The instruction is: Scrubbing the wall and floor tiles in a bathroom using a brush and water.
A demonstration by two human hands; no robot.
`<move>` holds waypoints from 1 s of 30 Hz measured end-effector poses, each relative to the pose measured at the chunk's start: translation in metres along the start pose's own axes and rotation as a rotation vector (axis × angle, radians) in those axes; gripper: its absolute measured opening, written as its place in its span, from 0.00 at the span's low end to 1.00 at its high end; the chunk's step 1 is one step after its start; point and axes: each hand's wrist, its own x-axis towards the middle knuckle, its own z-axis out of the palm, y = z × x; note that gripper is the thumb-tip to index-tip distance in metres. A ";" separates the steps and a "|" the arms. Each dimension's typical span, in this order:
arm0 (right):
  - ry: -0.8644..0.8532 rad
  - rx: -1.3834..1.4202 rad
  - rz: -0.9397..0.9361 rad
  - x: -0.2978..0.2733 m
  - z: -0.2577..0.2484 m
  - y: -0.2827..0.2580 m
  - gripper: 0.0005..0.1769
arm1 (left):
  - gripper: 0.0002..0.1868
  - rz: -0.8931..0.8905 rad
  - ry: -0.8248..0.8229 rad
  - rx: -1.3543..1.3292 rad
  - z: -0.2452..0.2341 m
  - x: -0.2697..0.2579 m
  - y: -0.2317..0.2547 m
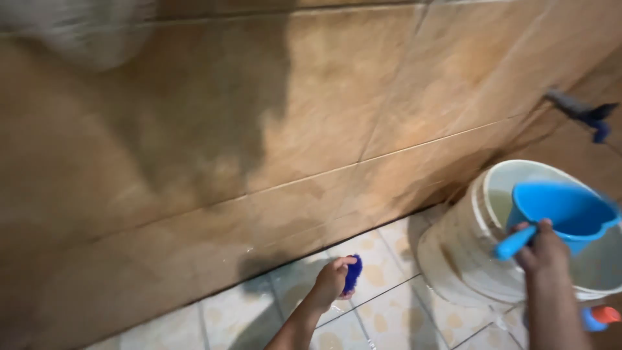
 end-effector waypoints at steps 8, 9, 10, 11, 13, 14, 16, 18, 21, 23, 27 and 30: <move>0.032 -0.222 0.123 -0.145 0.070 -0.004 0.27 | 0.28 -0.079 0.229 0.279 -0.027 -0.049 0.021; 0.002 -0.539 -0.298 -0.182 0.084 0.015 0.30 | 0.28 -0.079 0.251 0.236 -0.032 -0.050 0.023; -0.034 -0.841 -0.729 -0.218 0.099 0.033 0.33 | 0.29 -0.078 0.273 0.194 -0.036 -0.051 0.024; -0.043 -0.842 -0.726 -0.263 0.126 0.043 0.33 | 0.29 -0.078 0.281 0.189 -0.040 -0.046 0.014; -0.279 -1.469 -1.156 -0.351 0.182 0.062 0.29 | 0.22 0.296 0.336 0.421 -0.049 -0.031 0.000; -0.279 -1.462 -1.162 -0.354 0.179 0.083 0.29 | 0.22 0.303 0.339 0.422 -0.044 -0.040 0.009; -0.362 -1.237 -1.080 -0.363 0.167 0.123 0.32 | 0.18 0.258 0.360 0.494 -0.028 -0.060 0.015; -0.385 -1.156 -0.934 -0.356 0.162 0.144 0.29 | 0.15 0.333 0.345 0.467 -0.025 -0.065 0.014; -0.604 -1.120 -0.777 -0.357 0.138 0.158 0.25 | 0.12 0.408 0.274 0.338 -0.019 -0.055 -0.016; -0.801 -1.136 -0.775 -0.364 0.130 0.153 0.24 | 0.11 0.429 0.225 0.249 -0.014 -0.048 -0.028; -1.083 -1.314 -0.598 -0.383 0.127 0.121 0.39 | 0.10 0.579 0.019 0.302 0.005 -0.086 -0.008; -1.139 -1.303 -0.487 -0.387 0.138 0.094 0.37 | 0.09 0.594 -0.005 0.484 0.020 -0.117 0.026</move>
